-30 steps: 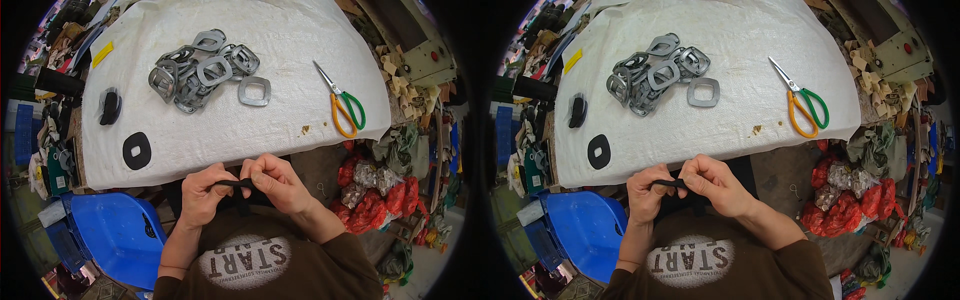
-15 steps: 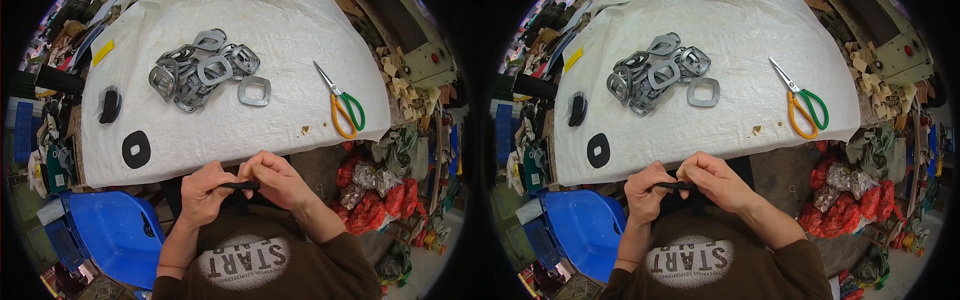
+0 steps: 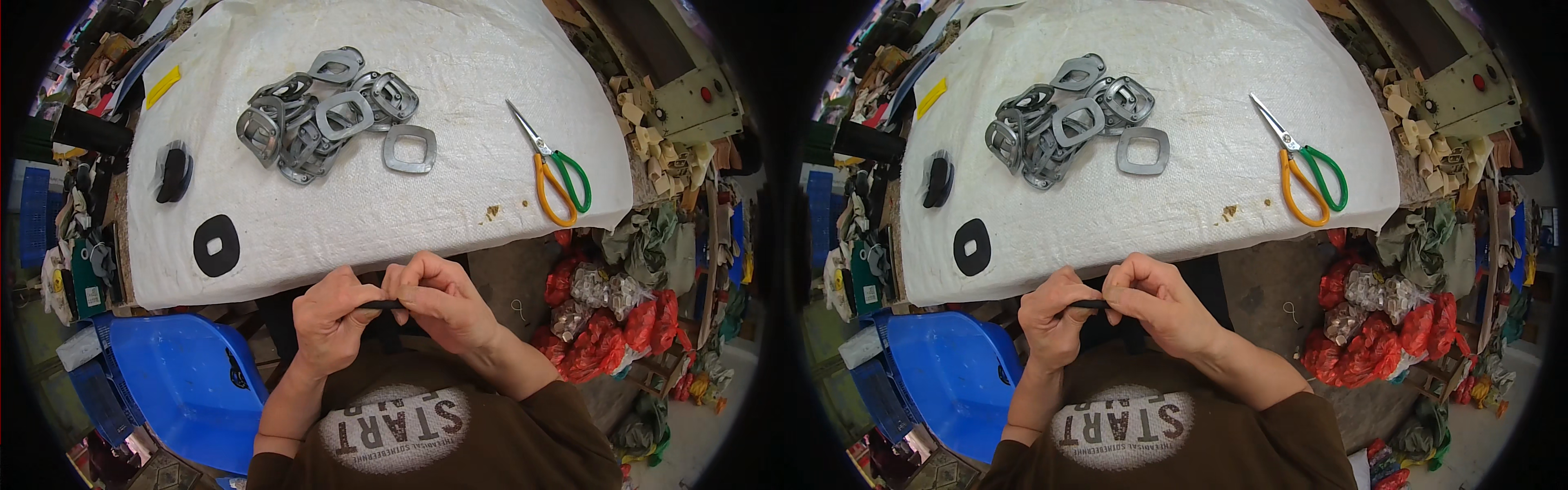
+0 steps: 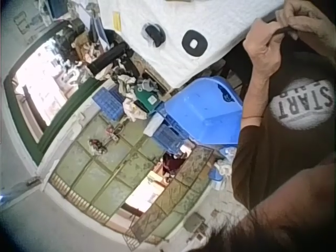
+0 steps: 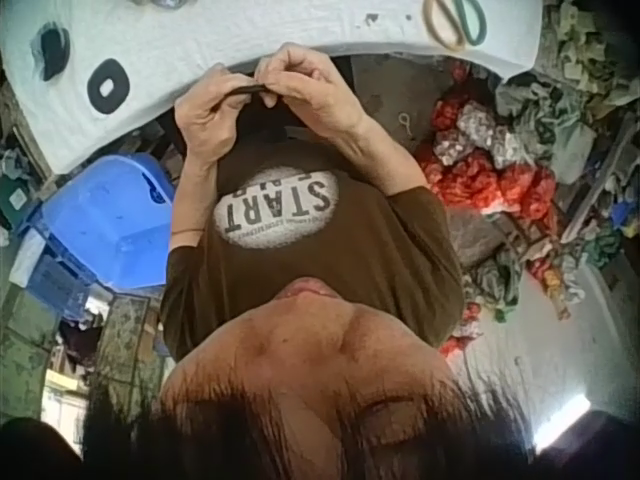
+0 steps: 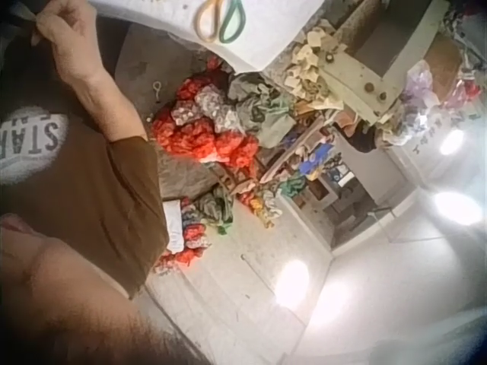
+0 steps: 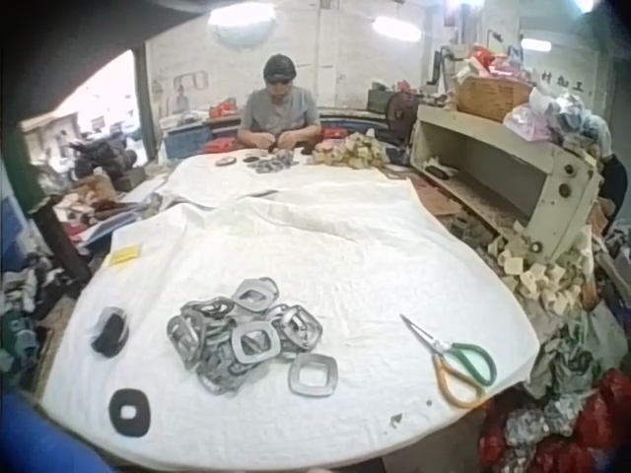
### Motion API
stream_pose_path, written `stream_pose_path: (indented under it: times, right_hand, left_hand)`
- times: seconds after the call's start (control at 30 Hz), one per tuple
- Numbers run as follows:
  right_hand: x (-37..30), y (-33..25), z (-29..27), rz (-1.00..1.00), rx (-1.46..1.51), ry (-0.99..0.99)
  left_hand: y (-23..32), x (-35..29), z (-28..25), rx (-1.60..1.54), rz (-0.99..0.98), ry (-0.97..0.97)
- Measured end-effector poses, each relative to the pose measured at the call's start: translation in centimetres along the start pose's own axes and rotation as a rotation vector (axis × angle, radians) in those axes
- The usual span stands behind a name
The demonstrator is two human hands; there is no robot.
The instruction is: Assembling shoe buckles and pads by inserting the metal frame into the foam backing and trimming if necessary.
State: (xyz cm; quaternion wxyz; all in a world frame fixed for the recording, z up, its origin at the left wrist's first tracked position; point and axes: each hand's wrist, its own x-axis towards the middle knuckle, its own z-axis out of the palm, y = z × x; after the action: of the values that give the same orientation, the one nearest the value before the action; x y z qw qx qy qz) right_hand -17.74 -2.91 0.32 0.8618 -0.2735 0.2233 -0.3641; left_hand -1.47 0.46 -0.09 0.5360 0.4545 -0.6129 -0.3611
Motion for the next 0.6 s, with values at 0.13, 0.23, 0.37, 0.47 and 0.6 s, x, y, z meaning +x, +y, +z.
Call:
stream_pose_path:
  times: [0.13, 0.23, 0.37, 0.47, 0.6]
  right_hand:
    - [0.0, -0.2, 0.6, 0.056, 0.111, 0.107]
    - [0.0, 0.2, 0.3, -0.021, 0.162, 0.041]
    - [0.0, 0.2, -0.5, -0.022, 0.177, -0.039]
    - [-0.1, 0.0, -0.4, 0.025, 0.112, 0.011]
    - [0.2, -0.1, -1.1, -0.439, -0.37, -0.31]
  left_hand:
    - [-0.1, 0.1, 0.3, 0.082, 0.123, 0.031]
    - [0.4, 0.2, 0.4, 0.162, 0.175, 0.018]
    - [0.5, 0.4, 0.5, 0.189, 0.194, -0.013]
    - [0.3, 0.6, 0.3, 0.138, 0.189, 0.022]
    - [0.3, 0.3, 0.4, -0.029, 0.074, 0.061]
